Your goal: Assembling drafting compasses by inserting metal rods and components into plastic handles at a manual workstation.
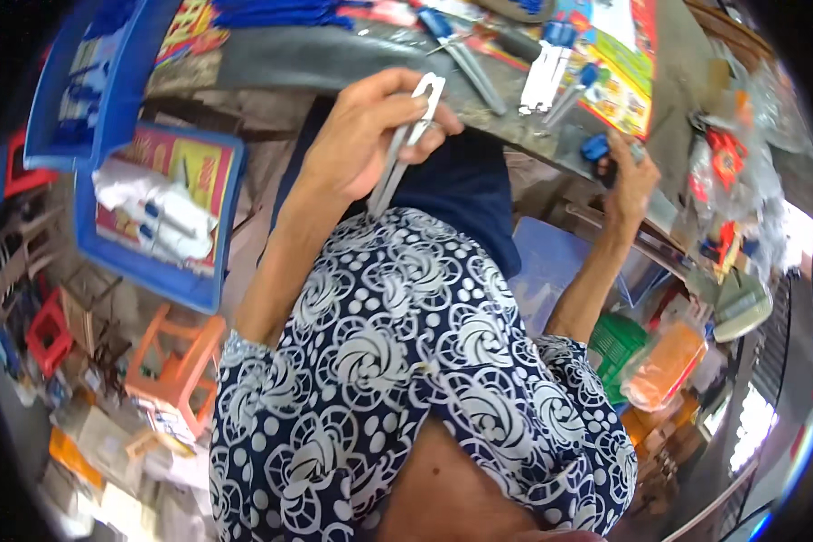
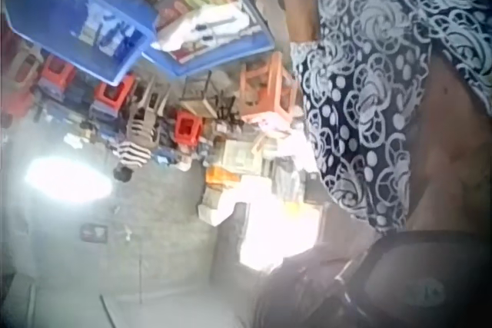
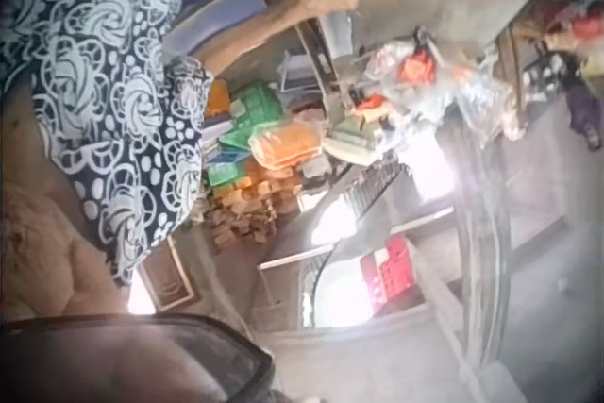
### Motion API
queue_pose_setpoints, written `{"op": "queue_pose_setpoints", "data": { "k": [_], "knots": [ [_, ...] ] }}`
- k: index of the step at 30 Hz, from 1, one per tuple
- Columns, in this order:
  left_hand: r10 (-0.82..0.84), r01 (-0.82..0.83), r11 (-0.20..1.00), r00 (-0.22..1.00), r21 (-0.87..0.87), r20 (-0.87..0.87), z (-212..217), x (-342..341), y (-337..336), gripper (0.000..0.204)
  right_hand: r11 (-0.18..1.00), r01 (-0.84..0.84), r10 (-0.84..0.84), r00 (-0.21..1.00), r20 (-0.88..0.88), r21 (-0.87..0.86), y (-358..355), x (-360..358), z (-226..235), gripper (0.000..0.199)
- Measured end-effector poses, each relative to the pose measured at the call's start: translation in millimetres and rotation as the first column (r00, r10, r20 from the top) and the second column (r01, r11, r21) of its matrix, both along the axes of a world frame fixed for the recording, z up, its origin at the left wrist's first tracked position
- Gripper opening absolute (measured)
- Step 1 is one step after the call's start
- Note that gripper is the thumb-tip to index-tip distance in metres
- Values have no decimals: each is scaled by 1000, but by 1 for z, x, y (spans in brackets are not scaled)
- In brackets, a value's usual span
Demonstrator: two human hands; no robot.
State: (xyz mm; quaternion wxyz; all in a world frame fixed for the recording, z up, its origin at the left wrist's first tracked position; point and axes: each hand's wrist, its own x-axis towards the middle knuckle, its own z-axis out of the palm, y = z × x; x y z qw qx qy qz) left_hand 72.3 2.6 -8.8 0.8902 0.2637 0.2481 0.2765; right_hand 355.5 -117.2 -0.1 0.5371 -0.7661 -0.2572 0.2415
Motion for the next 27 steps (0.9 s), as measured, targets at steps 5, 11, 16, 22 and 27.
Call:
{"op": "queue_pose_setpoints", "data": {
  "k": [5, 11, 16, 22, 27],
  "knots": [
    [53, -54, 999, 997, 5, 48, -5, 2, 7, 14, 999, -25, 28, 997, 74, -43, 5, 13, -11, 18],
    [56, -54, 998, 992, -16, 111, -12, 4, 16, 15, 998, -20, 31, 977, 211, -56, 4, 7, -13, 20],
    [-8, 3, 999, 994, 48, 112, -19, 7, 26, 23, 999, 27, -12, 925, 380, -34, 4, -5, -7, 19],
    [12, -22, 998, 989, 64, 144, -23, 9, 33, 24, 963, -260, 264, 963, 53, -76, 28, -63, 27, 21],
    [24, -32, 999, 960, 26, 277, -28, 12, 46, 27, 917, -399, 393, 907, -150, -7, 39, -93, 29, 22]
  ]
}}
